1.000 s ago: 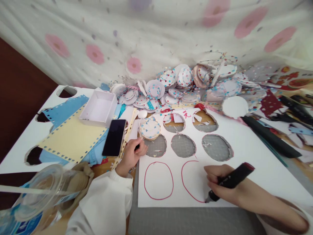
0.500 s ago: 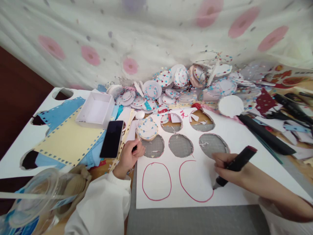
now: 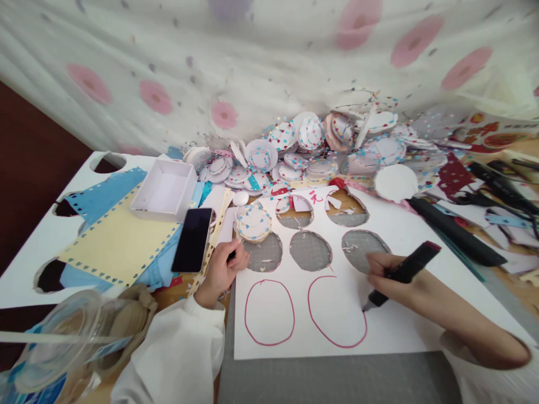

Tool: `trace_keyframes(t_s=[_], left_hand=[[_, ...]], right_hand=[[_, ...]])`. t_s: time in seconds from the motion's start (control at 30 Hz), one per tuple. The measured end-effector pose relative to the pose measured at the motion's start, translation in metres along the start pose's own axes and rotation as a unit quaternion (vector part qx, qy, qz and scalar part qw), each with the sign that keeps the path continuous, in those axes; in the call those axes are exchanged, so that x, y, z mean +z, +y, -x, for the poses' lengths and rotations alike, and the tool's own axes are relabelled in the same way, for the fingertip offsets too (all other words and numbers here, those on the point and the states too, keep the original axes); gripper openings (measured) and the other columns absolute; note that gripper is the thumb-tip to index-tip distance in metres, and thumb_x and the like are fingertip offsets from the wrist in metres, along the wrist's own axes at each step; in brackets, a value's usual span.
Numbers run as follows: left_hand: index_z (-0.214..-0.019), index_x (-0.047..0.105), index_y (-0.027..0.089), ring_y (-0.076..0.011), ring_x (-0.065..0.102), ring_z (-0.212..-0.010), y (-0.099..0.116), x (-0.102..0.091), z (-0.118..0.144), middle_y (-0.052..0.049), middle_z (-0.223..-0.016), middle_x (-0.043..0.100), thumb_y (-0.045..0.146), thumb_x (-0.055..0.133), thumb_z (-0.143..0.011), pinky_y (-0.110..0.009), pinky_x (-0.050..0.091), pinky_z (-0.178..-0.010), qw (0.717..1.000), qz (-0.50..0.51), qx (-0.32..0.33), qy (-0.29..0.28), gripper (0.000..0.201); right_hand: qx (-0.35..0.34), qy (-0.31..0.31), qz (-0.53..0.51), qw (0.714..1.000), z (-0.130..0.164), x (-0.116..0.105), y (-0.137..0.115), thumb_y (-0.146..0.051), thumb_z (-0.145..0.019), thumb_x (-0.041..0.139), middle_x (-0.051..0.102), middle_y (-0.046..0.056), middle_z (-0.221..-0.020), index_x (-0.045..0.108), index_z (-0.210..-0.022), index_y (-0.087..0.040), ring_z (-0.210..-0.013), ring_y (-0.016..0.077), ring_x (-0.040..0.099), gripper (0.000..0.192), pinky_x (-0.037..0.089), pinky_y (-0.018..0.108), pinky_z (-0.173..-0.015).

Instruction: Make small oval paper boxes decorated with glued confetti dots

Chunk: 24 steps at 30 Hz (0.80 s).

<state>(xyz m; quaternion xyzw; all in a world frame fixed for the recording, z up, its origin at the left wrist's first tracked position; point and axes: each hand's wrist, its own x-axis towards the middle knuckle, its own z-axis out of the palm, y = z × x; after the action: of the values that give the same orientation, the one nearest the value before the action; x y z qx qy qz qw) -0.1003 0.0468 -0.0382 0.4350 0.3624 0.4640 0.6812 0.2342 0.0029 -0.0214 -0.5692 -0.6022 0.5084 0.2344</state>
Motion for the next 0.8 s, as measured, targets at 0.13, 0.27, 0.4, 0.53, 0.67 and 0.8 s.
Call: trace_keyframes(t_s=[0.13,0.27,0.4,0.53,0.67,0.8], left_hand=[[-0.043,0.026,0.020,-0.0066,0.020,-0.036,-0.001,-0.001,0.000,0.008,-0.038,0.018,0.045,0.054,-0.086,-0.028,0.015,-0.045,1.000,-0.001,-0.002,-0.001,0.057],[-0.043,0.026,0.020,-0.0066,0.020,-0.037,-0.001,-0.001,0.000,0.007,-0.038,0.019,0.044,0.054,-0.086,-0.028,0.015,-0.045,1.000,0.000,-0.001,0.002,0.057],[-0.043,0.026,0.020,-0.0067,0.020,-0.036,0.000,0.000,0.000,0.008,-0.038,0.018,0.044,0.054,-0.086,-0.027,0.015,-0.045,1.000,-0.001,-0.001,0.001,0.057],[-0.043,0.026,0.019,-0.0066,0.020,-0.036,0.001,0.001,0.000,0.007,-0.038,0.019,0.045,0.054,-0.086,-0.027,0.014,-0.045,1.000,-0.001,0.001,-0.001,0.057],[-0.043,0.026,0.019,-0.0064,0.020,-0.036,0.001,0.001,0.000,0.007,-0.038,0.019,0.045,0.054,-0.086,-0.027,0.014,-0.045,1.000,-0.001,0.002,-0.003,0.057],[-0.043,0.025,0.019,-0.0065,0.021,-0.036,0.001,0.001,0.000,0.007,-0.038,0.019,0.045,0.054,-0.086,-0.027,0.015,-0.045,1.000,-0.003,0.002,-0.003,0.058]], right_hand=[[-0.009,0.018,-0.006,1.000,-0.003,-0.001,0.002,-0.030,-0.077,0.052,0.028,-0.004,-0.061,0.029,-0.061,-0.024,-0.059,0.0146,0.032,0.029,0.027,0.029,-0.054],[-0.028,0.039,-0.017,0.999,-0.007,0.000,0.005,-0.029,-0.079,0.052,0.029,-0.004,-0.061,0.028,-0.061,-0.024,-0.060,0.0146,0.032,0.031,0.027,0.029,-0.054],[-0.042,0.051,-0.025,0.998,-0.011,0.002,0.004,-0.030,-0.080,0.052,0.031,-0.004,-0.060,0.030,-0.060,-0.024,-0.059,0.0149,0.033,0.031,0.028,0.030,-0.054],[-0.049,0.069,-0.027,0.996,-0.013,0.004,0.001,-0.033,-0.081,0.053,0.031,-0.003,-0.059,0.031,-0.058,-0.024,-0.058,0.0151,0.032,0.033,0.028,0.030,-0.052],[-0.061,0.094,-0.034,0.993,-0.014,0.006,0.001,-0.032,-0.082,0.053,0.032,-0.003,-0.060,0.031,-0.059,-0.024,-0.059,0.0155,0.033,0.033,0.029,0.030,-0.053],[-0.076,0.107,-0.040,0.991,-0.015,0.010,0.002,-0.034,-0.085,0.052,0.036,-0.003,-0.061,0.034,-0.060,-0.023,-0.061,0.0159,0.036,0.033,0.030,0.030,-0.055]])
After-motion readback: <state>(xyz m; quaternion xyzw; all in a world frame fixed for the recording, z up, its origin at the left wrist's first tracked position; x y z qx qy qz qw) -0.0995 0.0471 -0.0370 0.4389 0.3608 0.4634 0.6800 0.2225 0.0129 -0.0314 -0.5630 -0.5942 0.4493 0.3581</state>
